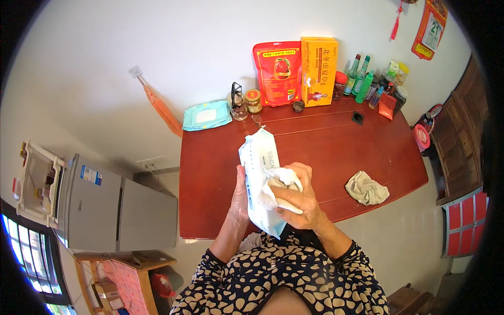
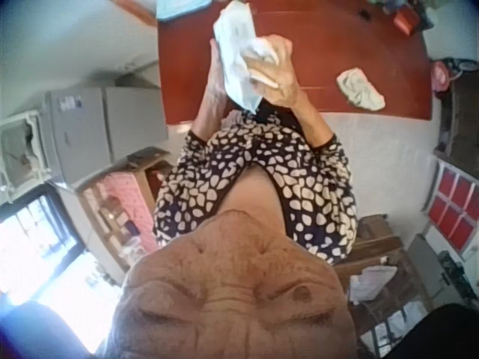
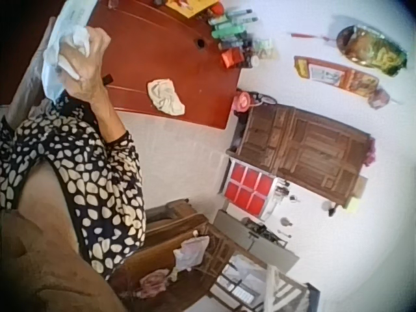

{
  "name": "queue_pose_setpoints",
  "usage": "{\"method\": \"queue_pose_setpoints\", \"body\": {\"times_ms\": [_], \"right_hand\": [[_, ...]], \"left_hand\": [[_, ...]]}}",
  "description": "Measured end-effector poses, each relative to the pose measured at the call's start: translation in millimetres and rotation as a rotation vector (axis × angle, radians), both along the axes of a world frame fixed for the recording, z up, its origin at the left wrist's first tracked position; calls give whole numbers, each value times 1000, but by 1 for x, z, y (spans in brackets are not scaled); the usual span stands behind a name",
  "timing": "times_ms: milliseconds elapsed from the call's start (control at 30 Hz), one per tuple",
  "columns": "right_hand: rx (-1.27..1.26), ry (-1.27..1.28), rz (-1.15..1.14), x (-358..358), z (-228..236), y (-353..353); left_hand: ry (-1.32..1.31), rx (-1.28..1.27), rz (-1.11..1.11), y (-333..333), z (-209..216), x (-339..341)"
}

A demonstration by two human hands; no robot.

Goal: The person wipes a glass jar with a white cloth, then cleans two pairs of eyeglasses with the same cloth. Finally, they wipe the exterior of a white package labeled CIEC.

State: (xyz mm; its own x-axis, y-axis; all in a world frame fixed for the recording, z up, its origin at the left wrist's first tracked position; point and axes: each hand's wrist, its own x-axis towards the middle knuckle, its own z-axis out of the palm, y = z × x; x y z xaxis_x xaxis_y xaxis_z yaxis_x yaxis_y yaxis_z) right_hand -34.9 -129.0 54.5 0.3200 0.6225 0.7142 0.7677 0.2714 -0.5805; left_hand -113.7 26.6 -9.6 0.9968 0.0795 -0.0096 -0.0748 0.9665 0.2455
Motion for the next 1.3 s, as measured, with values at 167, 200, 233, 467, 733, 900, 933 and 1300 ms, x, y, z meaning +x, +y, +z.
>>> {"method": "queue_pose_setpoints", "body": {"times_ms": [167, 200, 233, 467, 733, 900, 933, 1300], "right_hand": [[7, -63, -66, 5, 9, 2], [16, -48, -79, 9, 10, 7], [27, -33, -100, 13, 10, 12], [11, 21, -167, 29, 21, 34], [-65, -4, -2, 8, 11, 16], [-68, -11, 132, -5, 5, -4], [-41, -48, 131, -4, 6, -4], [40, 537, 16, 6, 4, 35]], "left_hand": [[105, 17, 37, -5, 4, 6], [170, 174, 102, -8, 7, 4], [169, 181, 95, -10, 11, 4], [162, 196, 94, -7, 11, 2], [134, 25, 93, -2, 11, 3], [51, -154, -5, -1, 7, 2], [74, -152, -3, -2, 7, 3], [-2, -327, -79, -10, 17, -1]]}}
